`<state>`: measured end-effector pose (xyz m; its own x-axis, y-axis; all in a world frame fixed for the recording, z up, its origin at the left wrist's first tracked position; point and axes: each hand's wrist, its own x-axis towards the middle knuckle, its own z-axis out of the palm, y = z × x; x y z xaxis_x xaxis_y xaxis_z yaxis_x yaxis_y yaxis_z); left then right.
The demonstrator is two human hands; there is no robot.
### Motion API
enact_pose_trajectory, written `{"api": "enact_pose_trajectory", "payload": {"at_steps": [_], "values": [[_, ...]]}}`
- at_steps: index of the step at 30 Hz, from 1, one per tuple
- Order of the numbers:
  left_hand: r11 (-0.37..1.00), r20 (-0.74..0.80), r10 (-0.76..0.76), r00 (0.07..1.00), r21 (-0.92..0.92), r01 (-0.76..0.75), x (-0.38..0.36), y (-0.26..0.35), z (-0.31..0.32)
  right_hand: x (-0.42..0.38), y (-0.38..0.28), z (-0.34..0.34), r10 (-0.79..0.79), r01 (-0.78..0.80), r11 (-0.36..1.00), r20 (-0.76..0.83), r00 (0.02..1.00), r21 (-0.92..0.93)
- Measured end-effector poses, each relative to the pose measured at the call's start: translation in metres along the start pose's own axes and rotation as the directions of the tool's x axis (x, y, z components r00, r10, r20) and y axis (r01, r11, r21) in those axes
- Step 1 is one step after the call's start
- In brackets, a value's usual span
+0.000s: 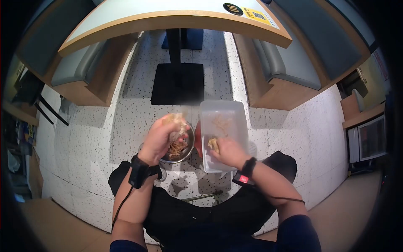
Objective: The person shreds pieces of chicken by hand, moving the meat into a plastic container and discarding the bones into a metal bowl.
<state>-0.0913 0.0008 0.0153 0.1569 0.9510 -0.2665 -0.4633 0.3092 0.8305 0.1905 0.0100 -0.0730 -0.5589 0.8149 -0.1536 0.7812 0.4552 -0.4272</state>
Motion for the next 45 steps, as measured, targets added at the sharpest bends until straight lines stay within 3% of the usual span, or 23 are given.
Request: {"api": "enact_pose_trajectory", "payload": {"at_steps": [1,3,5,9,11,12,13,17,19,20,22,23,25,27,29,31,32,34,38,40,41,43,45], "values": [[0.997,0.049,-0.011,0.999,-0.078,0.015,0.005,-0.003,0.004,-0.001,0.001,0.01,-0.037,0.036,0.994,-0.005,0.999,-0.101],[0.995,0.083,-0.036,0.996,-0.088,0.043,0.01,-0.008,0.012,-0.006,0.005,0.022,-0.059,0.062,0.991,0.028,0.998,-0.12],[0.976,0.233,-0.003,0.972,-0.213,0.054,0.015,-0.014,0.016,-0.009,0.009,0.027,-0.132,0.145,0.976,0.084,0.988,-0.166],[0.977,0.266,0.007,0.964,-0.208,0.05,0.018,-0.019,0.02,0.001,0.009,-0.003,-0.16,0.158,0.986,-0.056,0.986,-0.048],[0.98,0.266,-0.007,0.964,-0.19,0.059,0.019,-0.02,0.026,0.007,-0.019,-0.047,0.112,0.008,0.886,-0.232,0.966,0.463],[0.983,0.265,-0.017,0.964,-0.17,0.064,0.021,-0.02,0.03,0.005,-0.027,-0.066,0.185,-0.026,0.81,-0.213,0.959,0.587],[0.987,0.266,-0.028,0.963,-0.148,0.07,0.023,-0.021,0.034,0.005,-0.029,-0.076,0.197,-0.035,0.808,-0.214,0.957,0.589],[0.988,0.306,-0.122,0.944,-0.053,0.145,0.033,-0.02,0.05,0.005,-0.029,-0.098,0.298,-0.088,0.558,-0.1,0.949,0.825],[0.986,0.272,-0.113,0.956,-0.09,0.142,0.038,-0.024,0.055,0.007,-0.022,-0.097,0.272,0.086,0.525,-0.263,0.925,0.847],[0.985,0.276,-0.121,0.954,-0.084,0.15,0.04,-0.026,0.056,0.008,-0.02,-0.099,0.281,0.084,0.52,-0.264,0.923,0.85],[0.971,0.289,-0.13,0.949,-0.155,0.181,0.042,-0.031,0.054,0.007,-0.02,-0.105,0.31,0.051,0.226,-0.121,0.943,0.973],[0.97,0.289,-0.144,0.946,-0.149,0.193,0.042,-0.033,0.056,0.008,-0.015,-0.105,0.32,0.048,0.216,-0.117,0.94,0.975],[0.947,0.281,-0.102,0.954,-0.266,0.179,0.045,-0.036,0.062,0.01,-0.009,-0.111,0.101,-0.057,0.3,0.028,0.994,0.952],[0.946,0.37,-0.095,0.924,-0.257,0.2,0.056,-0.04,0.055,0.01,-0.011,-0.111,0.135,-0.018,0.239,-0.015,0.991,0.971],[0.943,0.453,-0.085,0.887,-0.25,0.218,0.06,-0.045,0.051,0.011,0.001,-0.106,0.148,-0.058,0.345,0.006,0.989,0.937],[0.974,0.273,-0.129,0.953,-0.146,0.173,0.059,-0.046,0.061,0.01,0.005,-0.103,0.177,-0.088,0.278,0.039,0.983,0.957],[0.974,0.276,-0.133,0.952,-0.143,0.177,0.059,-0.044,0.067,0.01,0.007,-0.103,0.2,-0.115,0.216,0.071,0.977,0.97],[0.987,0.057,-0.147,0.987,-0.05,0.15,0.06,-0.044,0.078,0.011,0.009,-0.102,0.208,-0.077,0.188,0.037,0.977,0.979],[0.994,0.01,-0.072,0.997,0.084,0.071,0.064,-0.055,0.073,0.014,0.014,-0.093,0.294,-0.068,0.093,0.038,0.955,0.993],[0.978,0.131,-0.118,0.984,-0.159,0.139,0.065,-0.055,0.069,0.016,0.02,-0.092,0.28,-0.052,0.163,0.004,0.96,0.985],[0.978,0.131,-0.119,0.984,-0.158,0.139,0.064,-0.055,0.07,0.017,0.022,-0.092,0.263,-0.034,0.234,-0.03,0.964,0.972],[0.995,0.161,-0.081,0.984,0.068,0.071,0.06,-0.048,0.079,0.017,0.022,-0.094,0.22,-0.006,0.249,-0.051,0.974,0.968],[0.993,0.16,-0.1,0.982,0.08,0.088,0.058,-0.046,0.08,0.017,0.022,-0.093,0.176,0.023,0.265,-0.072,0.982,0.964]]}}
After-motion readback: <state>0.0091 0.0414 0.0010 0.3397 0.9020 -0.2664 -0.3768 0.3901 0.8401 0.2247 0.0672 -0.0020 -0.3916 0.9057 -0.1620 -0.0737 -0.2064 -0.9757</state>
